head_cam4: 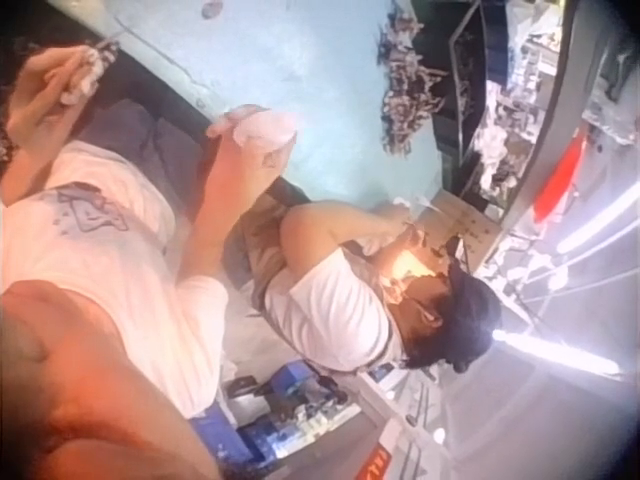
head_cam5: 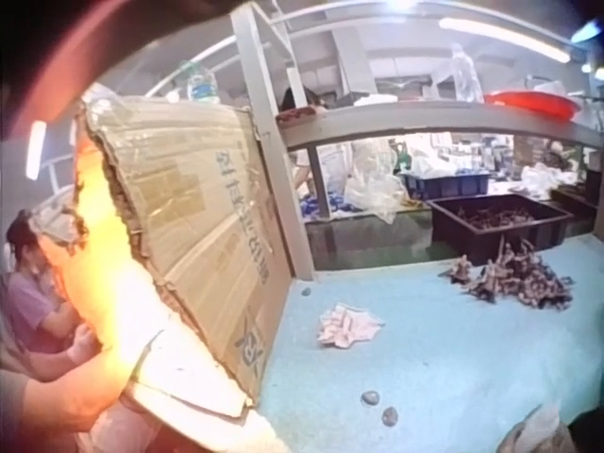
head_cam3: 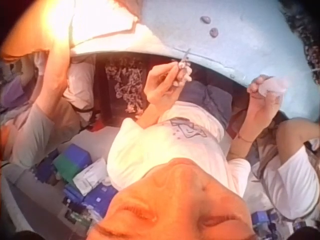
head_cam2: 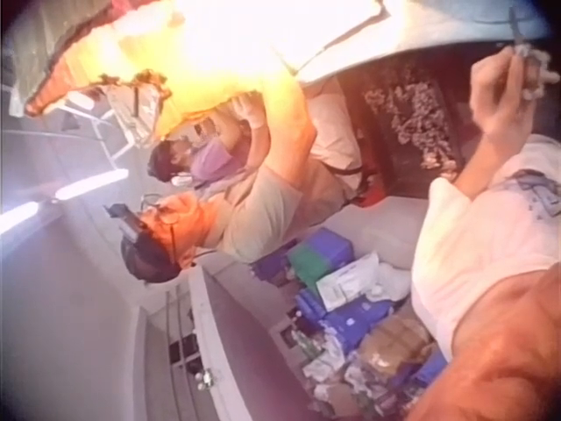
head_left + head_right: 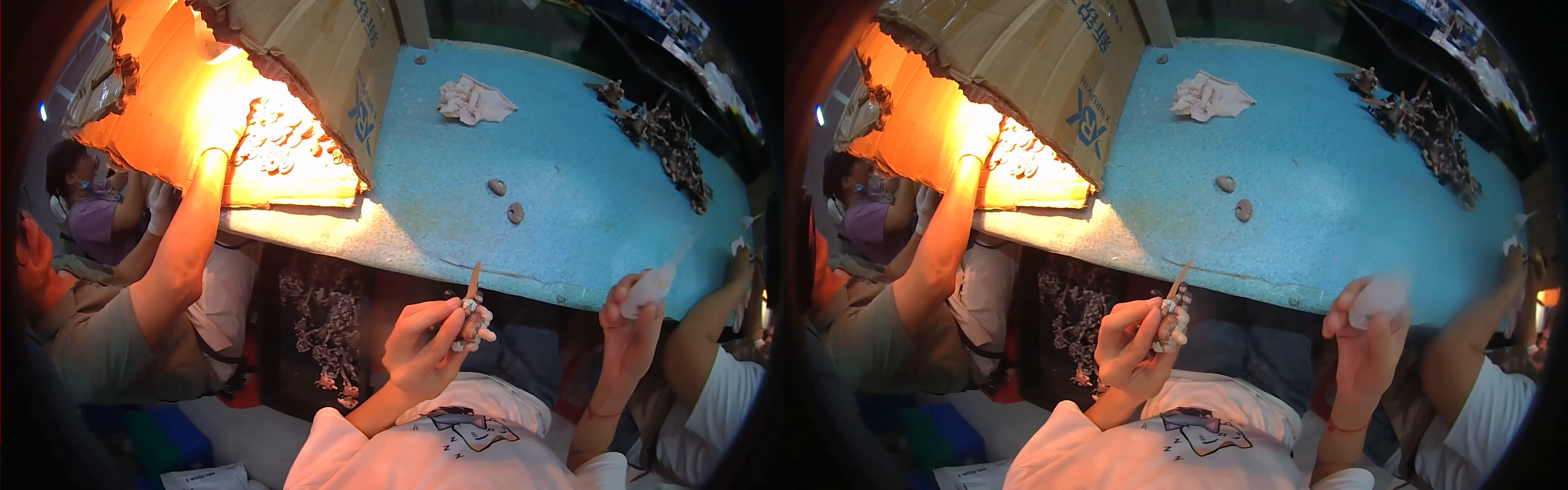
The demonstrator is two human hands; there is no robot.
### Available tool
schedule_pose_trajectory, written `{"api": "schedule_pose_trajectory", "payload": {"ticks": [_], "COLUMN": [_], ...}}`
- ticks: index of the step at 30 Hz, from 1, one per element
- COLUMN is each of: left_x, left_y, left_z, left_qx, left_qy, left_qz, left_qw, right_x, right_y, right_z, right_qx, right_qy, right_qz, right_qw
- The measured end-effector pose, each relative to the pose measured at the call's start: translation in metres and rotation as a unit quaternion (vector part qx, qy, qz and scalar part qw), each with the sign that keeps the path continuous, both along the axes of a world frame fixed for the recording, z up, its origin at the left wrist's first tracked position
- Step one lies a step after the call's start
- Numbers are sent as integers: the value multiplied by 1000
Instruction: The person assembles small plastic toy components by hand at a factory workbench, applying glue from a glue dispenser to join the parts.
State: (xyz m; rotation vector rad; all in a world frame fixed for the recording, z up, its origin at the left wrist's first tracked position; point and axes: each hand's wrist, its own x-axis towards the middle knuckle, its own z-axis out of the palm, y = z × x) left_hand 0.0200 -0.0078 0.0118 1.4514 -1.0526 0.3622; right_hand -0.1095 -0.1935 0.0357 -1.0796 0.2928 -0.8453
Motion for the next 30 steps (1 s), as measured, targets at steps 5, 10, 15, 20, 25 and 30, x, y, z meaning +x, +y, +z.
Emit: {"api": "schedule_pose_trajectory", "payload": {"ticks": [5,10,15,20,25,30], "left_x": [3,9,13,18,18,17], "left_y": [6,9,14,15,19,23], "left_z": [-6,-6,-1,2,5,-7], "left_qx": [35,29,59,52,76,72], "left_qy": [-14,-26,-44,-49,-57,-66], "left_qz": [23,28,37,8,32,74], "left_qw": [999,999,997,997,995,992], "right_x": [13,10,9,14,20,21], "right_y": [-6,-3,-1,1,-8,-13], "right_z": [7,18,19,25,25,18], "right_qx": [-2,-164,-186,-316,-324,-288], "right_qy": [51,72,64,138,94,184], "right_qz": [-2,-21,24,-20,-40,-81], "right_qw": [999,984,980,938,941,936]}}
